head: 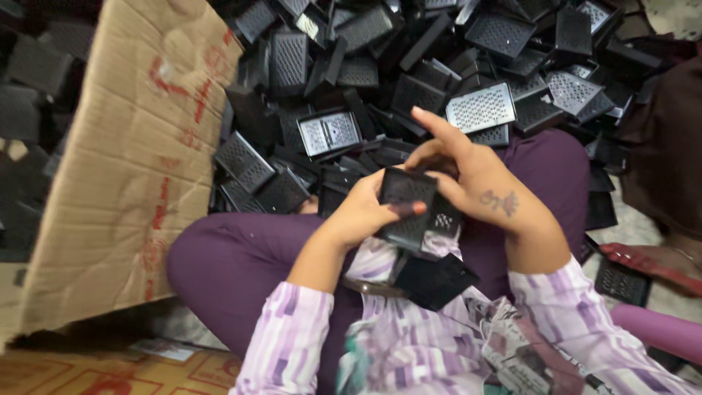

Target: The person sits on the floor and repeatedly picks up small black rectangular components from a pile. They insert a smaller piece into each component and place the assembled unit into a cardboard box. The process is repeated continuously throughout the clip.

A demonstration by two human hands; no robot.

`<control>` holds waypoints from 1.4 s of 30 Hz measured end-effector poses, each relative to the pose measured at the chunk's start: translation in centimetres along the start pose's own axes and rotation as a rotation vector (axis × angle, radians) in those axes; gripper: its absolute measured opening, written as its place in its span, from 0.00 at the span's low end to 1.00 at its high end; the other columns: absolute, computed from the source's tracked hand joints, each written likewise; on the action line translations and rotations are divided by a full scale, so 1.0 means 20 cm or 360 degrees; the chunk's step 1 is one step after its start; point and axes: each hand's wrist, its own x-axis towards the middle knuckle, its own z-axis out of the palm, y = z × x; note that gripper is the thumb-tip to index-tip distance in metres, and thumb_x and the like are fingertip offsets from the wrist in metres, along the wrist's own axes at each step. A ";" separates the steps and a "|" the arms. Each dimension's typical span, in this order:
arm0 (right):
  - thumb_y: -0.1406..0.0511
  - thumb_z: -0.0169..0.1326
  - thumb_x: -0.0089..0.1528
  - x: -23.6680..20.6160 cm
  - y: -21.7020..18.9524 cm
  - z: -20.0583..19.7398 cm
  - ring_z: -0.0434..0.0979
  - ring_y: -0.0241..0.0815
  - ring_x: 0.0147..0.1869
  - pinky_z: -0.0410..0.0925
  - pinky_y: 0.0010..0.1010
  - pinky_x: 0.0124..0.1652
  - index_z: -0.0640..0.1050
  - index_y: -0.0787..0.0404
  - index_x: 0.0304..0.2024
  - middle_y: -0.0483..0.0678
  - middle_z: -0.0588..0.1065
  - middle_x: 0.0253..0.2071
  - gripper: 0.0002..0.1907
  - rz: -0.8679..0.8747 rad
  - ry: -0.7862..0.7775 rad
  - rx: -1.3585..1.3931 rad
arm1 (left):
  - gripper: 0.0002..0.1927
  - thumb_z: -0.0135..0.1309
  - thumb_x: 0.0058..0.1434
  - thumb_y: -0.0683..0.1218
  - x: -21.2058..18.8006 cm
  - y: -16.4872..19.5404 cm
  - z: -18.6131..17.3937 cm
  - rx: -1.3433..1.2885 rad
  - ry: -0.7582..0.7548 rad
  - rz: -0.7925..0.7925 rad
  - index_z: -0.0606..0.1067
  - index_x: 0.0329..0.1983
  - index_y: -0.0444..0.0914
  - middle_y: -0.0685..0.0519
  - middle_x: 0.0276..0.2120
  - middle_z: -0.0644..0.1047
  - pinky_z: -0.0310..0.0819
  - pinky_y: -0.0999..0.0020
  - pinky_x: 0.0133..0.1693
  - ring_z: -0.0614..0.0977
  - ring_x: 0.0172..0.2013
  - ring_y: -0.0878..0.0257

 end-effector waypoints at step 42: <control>0.72 0.54 0.64 -0.01 0.33 0.27 0.80 0.39 0.51 0.76 0.29 0.42 0.69 0.69 0.64 0.53 0.77 0.54 0.25 0.0310 0.0513 0.1236 | 0.37 0.59 0.65 0.48 0.06 -0.01 -0.04 -0.0960 0.0242 0.0359 0.59 0.75 0.41 0.49 0.65 0.70 0.71 0.63 0.62 0.73 0.63 0.58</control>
